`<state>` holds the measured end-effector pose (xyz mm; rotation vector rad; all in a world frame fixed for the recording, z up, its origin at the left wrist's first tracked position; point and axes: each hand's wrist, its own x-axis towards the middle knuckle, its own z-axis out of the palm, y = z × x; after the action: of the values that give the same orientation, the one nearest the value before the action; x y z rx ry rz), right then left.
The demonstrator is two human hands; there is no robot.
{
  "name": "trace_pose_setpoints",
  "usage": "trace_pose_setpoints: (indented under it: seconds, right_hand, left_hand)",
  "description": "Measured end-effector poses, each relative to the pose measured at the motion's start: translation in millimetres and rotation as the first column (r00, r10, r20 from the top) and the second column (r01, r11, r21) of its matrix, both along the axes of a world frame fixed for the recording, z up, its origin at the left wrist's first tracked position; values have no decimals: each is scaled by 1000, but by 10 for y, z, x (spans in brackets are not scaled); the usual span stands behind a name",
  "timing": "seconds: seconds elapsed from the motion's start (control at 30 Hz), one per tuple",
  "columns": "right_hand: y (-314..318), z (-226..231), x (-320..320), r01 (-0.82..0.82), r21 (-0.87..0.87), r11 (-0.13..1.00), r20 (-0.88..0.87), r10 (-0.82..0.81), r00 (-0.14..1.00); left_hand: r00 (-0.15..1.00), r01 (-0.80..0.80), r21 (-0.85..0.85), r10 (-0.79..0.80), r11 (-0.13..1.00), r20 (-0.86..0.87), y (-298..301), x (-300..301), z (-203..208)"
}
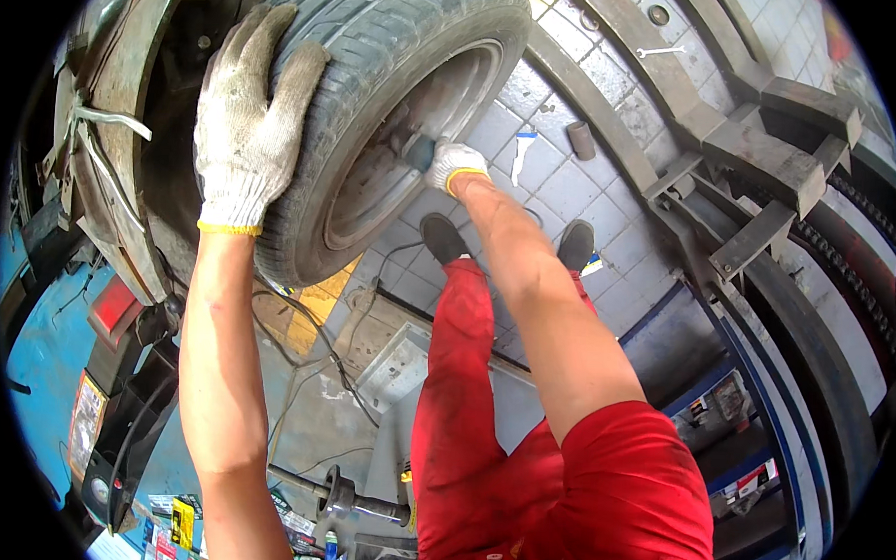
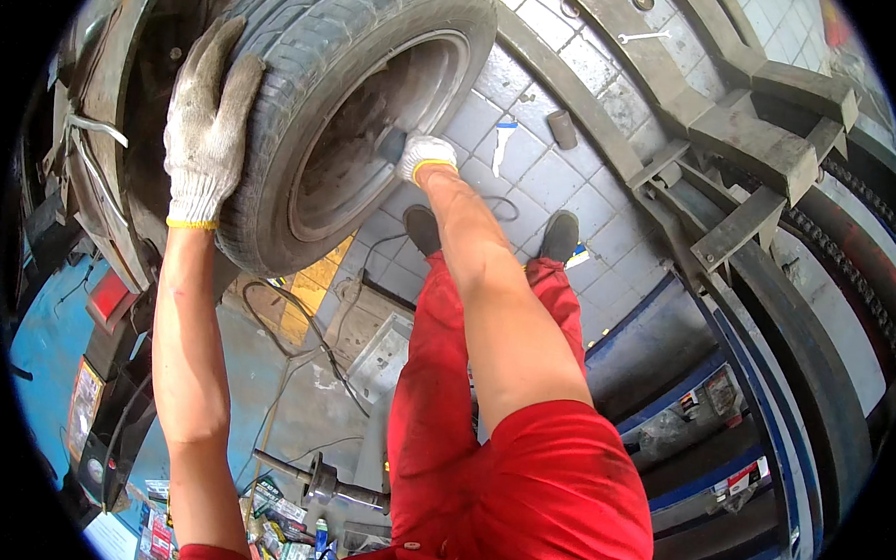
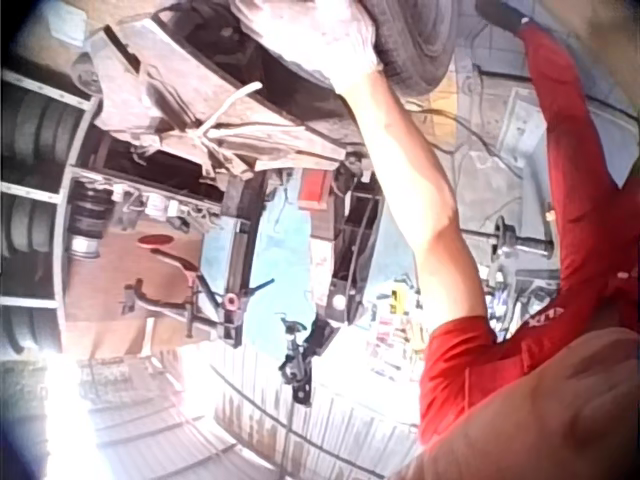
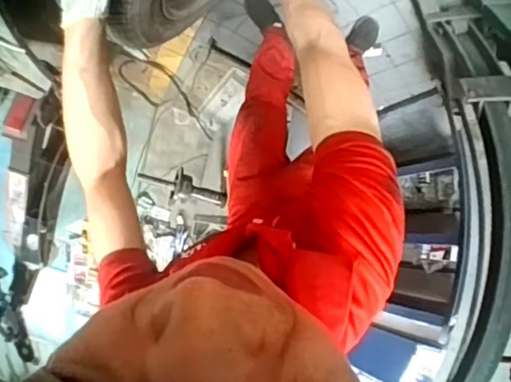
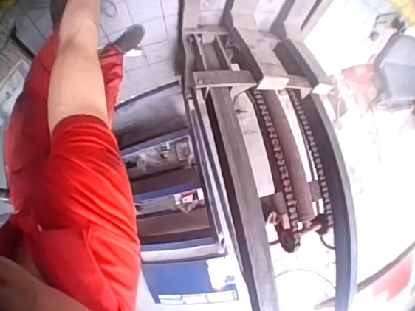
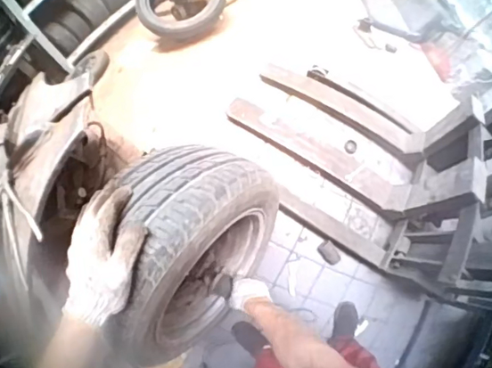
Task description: The person uses an angle grinder to clean the inner rim of a car tire. They hold the tire with one hand and operate the grinder with the other, rotating the tire to access different sections of the rim surface.
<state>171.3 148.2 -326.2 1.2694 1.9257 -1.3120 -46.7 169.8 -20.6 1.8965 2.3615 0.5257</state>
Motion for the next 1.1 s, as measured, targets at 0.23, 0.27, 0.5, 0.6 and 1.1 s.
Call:
trace_pose_setpoints:
  seconds: [0.23,0.27,0.5,0.6,1.1]
  right_hand:
    - [25,23,-358,-33,-25,999,0,33,999]
    - [20,49,-401,16,-10,1000,30,-16,999]
    - [100,257,-594,-7,-37,999,52,9,999]
    - [36,222,-562,41,-65,997,61,-37,997]
    - [87,-127,-597,67,46,997,36,-68,997]
  left_hand:
    - [1000,12,-10,-12,1000,11,-50,-12,11]
    - [1000,1,-14,-1,1000,8,-56,-3,22]
    - [1000,-11,-13,11,1000,2,-81,-25,17]
    - [1000,-6,-8,6,1000,-5,-31,10,44]
    - [999,18,-54,-20,998,-25,44,66,108]
